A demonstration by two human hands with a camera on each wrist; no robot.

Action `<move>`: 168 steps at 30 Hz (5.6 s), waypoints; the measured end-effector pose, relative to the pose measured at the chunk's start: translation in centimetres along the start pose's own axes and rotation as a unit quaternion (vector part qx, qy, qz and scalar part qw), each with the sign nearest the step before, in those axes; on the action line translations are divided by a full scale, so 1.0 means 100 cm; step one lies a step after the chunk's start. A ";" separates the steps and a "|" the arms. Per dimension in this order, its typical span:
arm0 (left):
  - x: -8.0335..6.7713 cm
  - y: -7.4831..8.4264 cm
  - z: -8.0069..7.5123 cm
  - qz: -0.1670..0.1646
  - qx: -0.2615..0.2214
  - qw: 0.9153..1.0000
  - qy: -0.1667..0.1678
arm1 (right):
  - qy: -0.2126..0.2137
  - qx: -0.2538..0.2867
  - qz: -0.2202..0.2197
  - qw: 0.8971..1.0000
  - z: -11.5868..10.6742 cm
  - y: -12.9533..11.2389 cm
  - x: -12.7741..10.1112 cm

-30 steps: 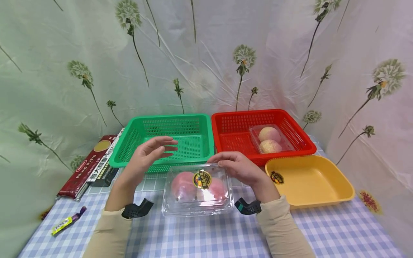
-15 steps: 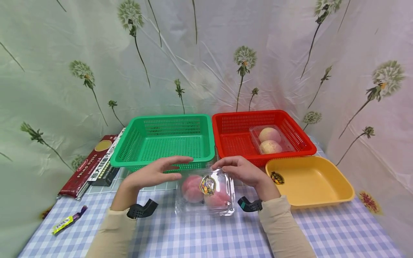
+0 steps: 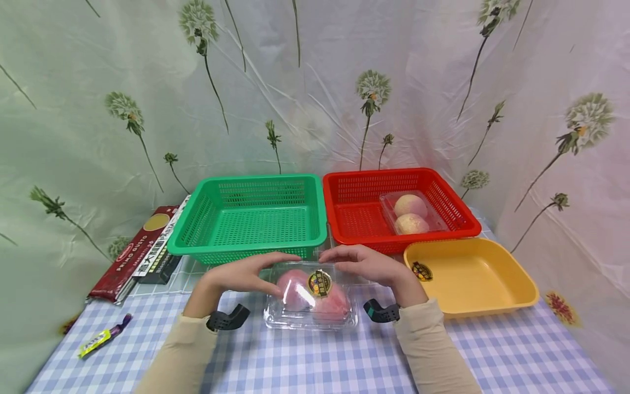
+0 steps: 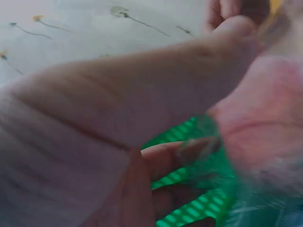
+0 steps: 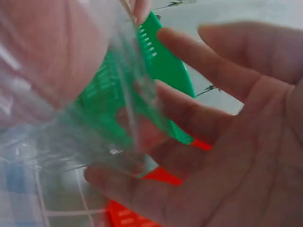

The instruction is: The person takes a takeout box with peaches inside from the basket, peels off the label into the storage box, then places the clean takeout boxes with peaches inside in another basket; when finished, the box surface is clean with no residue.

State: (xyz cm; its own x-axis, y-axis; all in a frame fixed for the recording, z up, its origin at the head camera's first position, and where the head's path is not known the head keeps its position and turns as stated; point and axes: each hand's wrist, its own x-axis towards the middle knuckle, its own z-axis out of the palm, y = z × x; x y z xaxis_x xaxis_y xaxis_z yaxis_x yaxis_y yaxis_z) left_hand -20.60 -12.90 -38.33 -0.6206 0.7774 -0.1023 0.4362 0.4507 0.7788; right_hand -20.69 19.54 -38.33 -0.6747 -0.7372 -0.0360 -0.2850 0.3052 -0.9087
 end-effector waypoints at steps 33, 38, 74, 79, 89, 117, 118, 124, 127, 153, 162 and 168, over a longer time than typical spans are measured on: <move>0.026 -0.021 0.022 -0.005 -0.114 0.993 0.019 | 0.082 -0.170 0.039 0.981 0.012 -0.026 0.001; 0.027 -0.021 0.022 -0.006 -0.117 0.993 0.018 | 0.101 -0.190 0.039 0.976 0.014 -0.026 0.000; 0.027 -0.022 0.023 -0.008 -0.119 0.993 0.019 | 0.116 -0.174 0.008 0.978 0.021 -0.032 0.007; 0.027 -0.021 0.022 -0.006 -0.118 0.993 0.021 | 0.098 -0.141 0.014 0.985 0.020 -0.036 0.004; 0.026 -0.025 0.022 -0.004 -0.112 0.993 0.027 | 0.068 -0.062 -0.045 0.995 0.010 -0.037 -0.003; 0.024 -0.021 0.021 0.011 -0.095 0.995 0.040 | 0.349 -0.061 0.043 0.934 -0.072 -0.014 -0.095; 0.024 -0.021 0.021 0.013 -0.093 0.995 0.044 | 0.349 -0.065 0.050 0.933 -0.074 -0.012 -0.099; 0.025 -0.024 0.020 0.016 -0.094 0.994 0.050 | 0.311 -0.084 0.151 0.935 -0.086 0.000 -0.119; 0.025 -0.025 0.020 0.016 -0.105 0.993 0.046 | 0.279 -0.099 0.195 0.935 -0.091 0.007 -0.126; 0.034 -0.024 0.031 0.001 -0.197 0.979 0.047 | 0.270 -0.101 0.303 0.909 -0.104 0.056 -0.147; 0.037 -0.011 0.037 -0.023 -0.229 0.972 0.037 | 0.282 -0.190 0.298 0.892 -0.106 0.043 -0.148; 0.038 -0.007 0.040 -0.027 -0.243 0.969 0.037 | 0.331 -0.160 0.300 0.880 -0.103 0.030 -0.143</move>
State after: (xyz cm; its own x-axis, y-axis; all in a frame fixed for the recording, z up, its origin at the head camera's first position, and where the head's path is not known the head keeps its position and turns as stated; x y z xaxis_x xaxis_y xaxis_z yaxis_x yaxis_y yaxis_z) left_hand -20.73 -8.52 -41.75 -0.6866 0.7169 -0.1212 0.0543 0.2169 0.9747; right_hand -18.96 37.20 -36.24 -0.9879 0.0945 -0.1230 0.1518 0.7526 -0.6408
